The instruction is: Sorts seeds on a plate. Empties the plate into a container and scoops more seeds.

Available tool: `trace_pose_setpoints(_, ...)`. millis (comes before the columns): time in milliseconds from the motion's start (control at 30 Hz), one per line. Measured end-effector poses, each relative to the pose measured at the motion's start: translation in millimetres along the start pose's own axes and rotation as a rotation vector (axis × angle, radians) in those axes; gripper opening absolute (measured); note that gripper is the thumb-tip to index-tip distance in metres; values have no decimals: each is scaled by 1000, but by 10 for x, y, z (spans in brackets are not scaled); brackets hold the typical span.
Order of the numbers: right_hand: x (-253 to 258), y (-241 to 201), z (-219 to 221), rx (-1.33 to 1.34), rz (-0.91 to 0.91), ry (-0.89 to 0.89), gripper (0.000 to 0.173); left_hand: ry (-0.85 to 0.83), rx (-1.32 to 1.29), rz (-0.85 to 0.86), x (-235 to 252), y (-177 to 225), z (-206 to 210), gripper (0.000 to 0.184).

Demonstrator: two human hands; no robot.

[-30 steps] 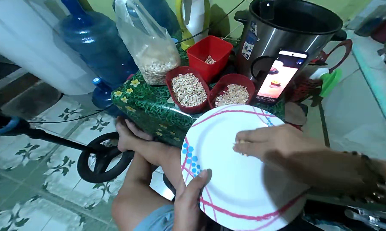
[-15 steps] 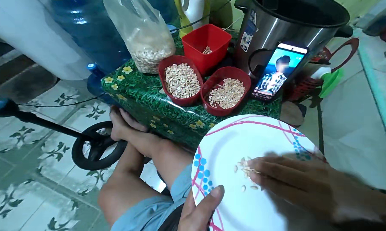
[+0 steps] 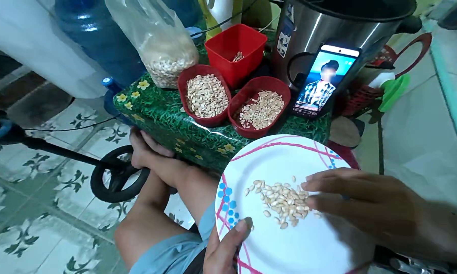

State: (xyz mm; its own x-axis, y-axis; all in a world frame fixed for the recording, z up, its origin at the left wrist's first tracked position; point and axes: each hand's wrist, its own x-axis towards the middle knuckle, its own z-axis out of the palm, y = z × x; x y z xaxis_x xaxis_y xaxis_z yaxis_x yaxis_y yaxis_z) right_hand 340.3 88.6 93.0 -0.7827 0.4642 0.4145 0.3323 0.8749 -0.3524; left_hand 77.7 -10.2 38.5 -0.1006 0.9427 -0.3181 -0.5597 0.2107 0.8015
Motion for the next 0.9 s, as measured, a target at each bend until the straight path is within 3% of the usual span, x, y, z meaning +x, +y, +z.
trace_pose_setpoints(367, 6, 50, 123, -109, -84, -110, 20, 43, 50, 0, 51, -52, -22, 26)
trace_pose_setpoints(900, -8, 71, 259, 69, -41, -82, 19, 60, 40, -6, 76, -122, -13, 24)
